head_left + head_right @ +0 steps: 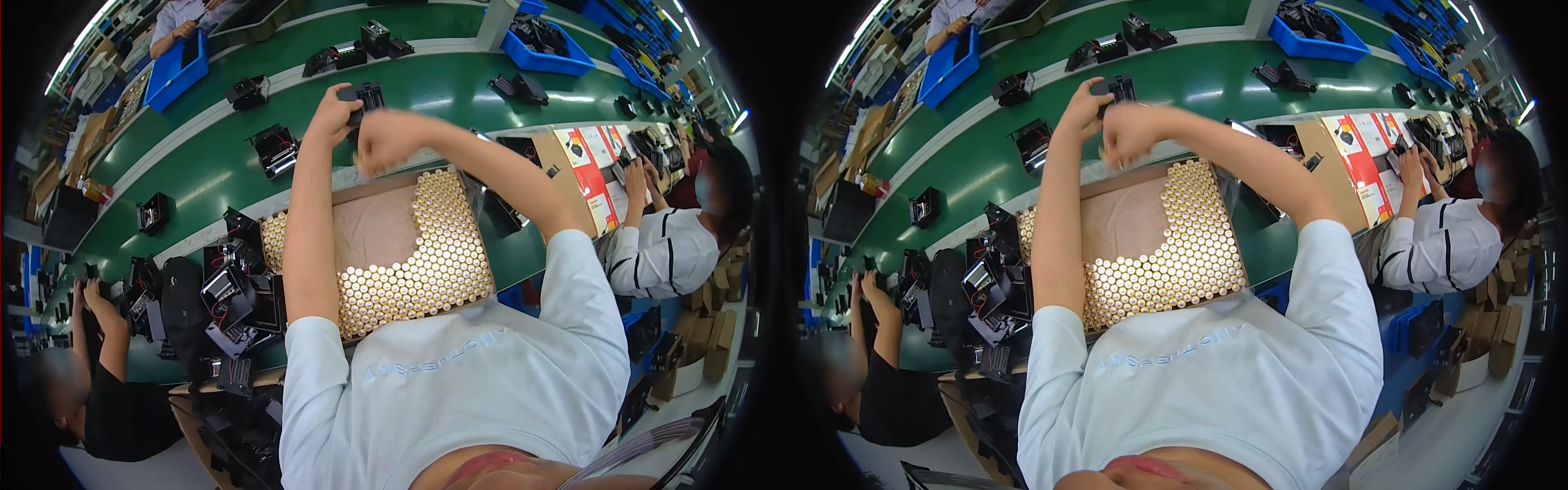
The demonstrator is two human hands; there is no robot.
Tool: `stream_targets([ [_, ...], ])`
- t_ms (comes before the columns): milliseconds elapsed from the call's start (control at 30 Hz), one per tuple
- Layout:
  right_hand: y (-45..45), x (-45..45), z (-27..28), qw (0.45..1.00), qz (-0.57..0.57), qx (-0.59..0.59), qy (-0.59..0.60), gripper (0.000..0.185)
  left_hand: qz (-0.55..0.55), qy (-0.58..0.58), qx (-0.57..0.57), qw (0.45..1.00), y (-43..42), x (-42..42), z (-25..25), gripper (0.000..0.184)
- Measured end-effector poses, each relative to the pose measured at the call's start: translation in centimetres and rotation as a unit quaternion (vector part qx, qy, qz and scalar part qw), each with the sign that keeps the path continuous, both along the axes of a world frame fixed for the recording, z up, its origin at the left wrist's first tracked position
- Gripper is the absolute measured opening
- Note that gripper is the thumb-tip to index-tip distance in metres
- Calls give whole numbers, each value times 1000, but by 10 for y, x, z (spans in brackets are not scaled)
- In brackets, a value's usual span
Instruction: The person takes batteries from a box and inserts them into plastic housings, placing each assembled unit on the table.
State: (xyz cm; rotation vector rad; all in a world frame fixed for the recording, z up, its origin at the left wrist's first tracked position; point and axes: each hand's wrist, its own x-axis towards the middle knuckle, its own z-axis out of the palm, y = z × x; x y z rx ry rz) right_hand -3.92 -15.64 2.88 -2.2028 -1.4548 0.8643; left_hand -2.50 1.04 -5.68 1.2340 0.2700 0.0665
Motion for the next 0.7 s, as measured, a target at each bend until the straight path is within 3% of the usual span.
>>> stream_targets([
  [67,3,29,7,979,-165,119,-30,34,9,5,-23,1000,3,0,-4,47],
  [133,12,59,-2,945,-269,128,-137,32,19,11,-81,996,-5,-6,6,37],
  [200,18,70,-13,945,-281,140,-92,35,10,-4,-140,990,-6,-5,8,34],
  [333,25,73,-23,950,-273,144,-51,35,53,26,-75,995,-7,-1,11,35],
  [533,18,55,-36,900,-210,287,-251,21,177,24,-44,983,-8,-8,8,47],
  [633,15,56,-53,851,-144,378,-335,22,169,14,-111,979,-3,-9,6,47],
  [700,16,59,-59,858,-124,365,-340,24,152,17,-144,978,-1,-12,13,46],
])
